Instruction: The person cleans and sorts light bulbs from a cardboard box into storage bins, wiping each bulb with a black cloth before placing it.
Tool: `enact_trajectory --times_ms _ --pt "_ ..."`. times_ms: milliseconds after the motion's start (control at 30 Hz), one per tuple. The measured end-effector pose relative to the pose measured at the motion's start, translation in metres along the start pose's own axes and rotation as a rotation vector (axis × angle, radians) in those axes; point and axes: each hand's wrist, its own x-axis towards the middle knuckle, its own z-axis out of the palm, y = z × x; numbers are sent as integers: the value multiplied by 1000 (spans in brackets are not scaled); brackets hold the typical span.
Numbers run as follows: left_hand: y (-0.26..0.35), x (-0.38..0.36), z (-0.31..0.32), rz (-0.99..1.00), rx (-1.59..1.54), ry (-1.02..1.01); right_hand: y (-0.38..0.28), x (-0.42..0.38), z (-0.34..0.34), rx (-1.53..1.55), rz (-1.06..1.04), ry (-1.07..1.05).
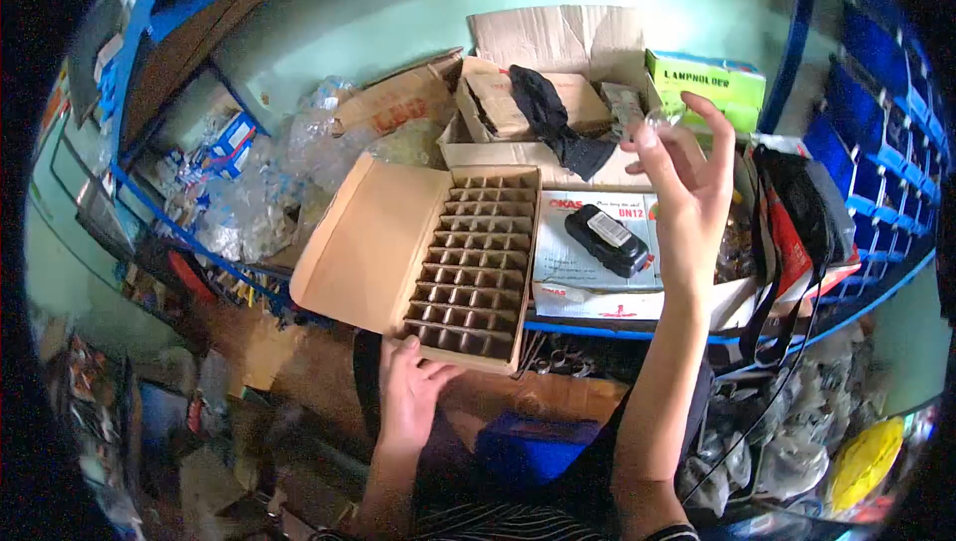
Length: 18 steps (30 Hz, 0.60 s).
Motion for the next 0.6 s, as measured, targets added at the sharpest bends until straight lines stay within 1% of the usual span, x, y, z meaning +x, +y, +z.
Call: enact_trajectory --times_ms 33,100,133,167,200,233,300,333,400,467,500,533,567,600 --pt "-7 4 -17 51 -92 32 -2 -2 3 -28 -10 -14" --pt "-2 0 -25 165 -191 191 -8 -7 10 -76 8 -42" --pt "-5 -3 -43 283 -154 173 -9 -9 11 -113 14 -71" --pt "1 -5 -56 318 -133 246 -10 -11 14 -146 16 -98" --pt "11 -7 -66 341 -130 353 -11 -14 18 -61 32 -90" --pt "19 -7 -77 325 -131 447 -9 -14 17 -119 8 -98" --pt "28 -3 -91 316 -141 567 -12 -16 19 -150 -20 -143" --pt "33 2 -95 261 -277 306 -17 -19 24 -101 -40 -194" --pt "50 20 -75 316 -141 206 -29 -24 33 -164 11 -281" --pt "74 48 -41 183 -505 11 -30 -26 38 -254 16 -390" --pt "81 67 -38 275 -597 -213 -33 -29 43 -265 82 -416" --pt "82 86 -52 372 -420 -203 -28 -31 46 -269 63 -422" --pt "68 110 -69 460 -265 46 -22 -33 51 -267 47 -434" --pt "55 134 -87 495 -92 313 -22 -36 56 -367 -18 -452"
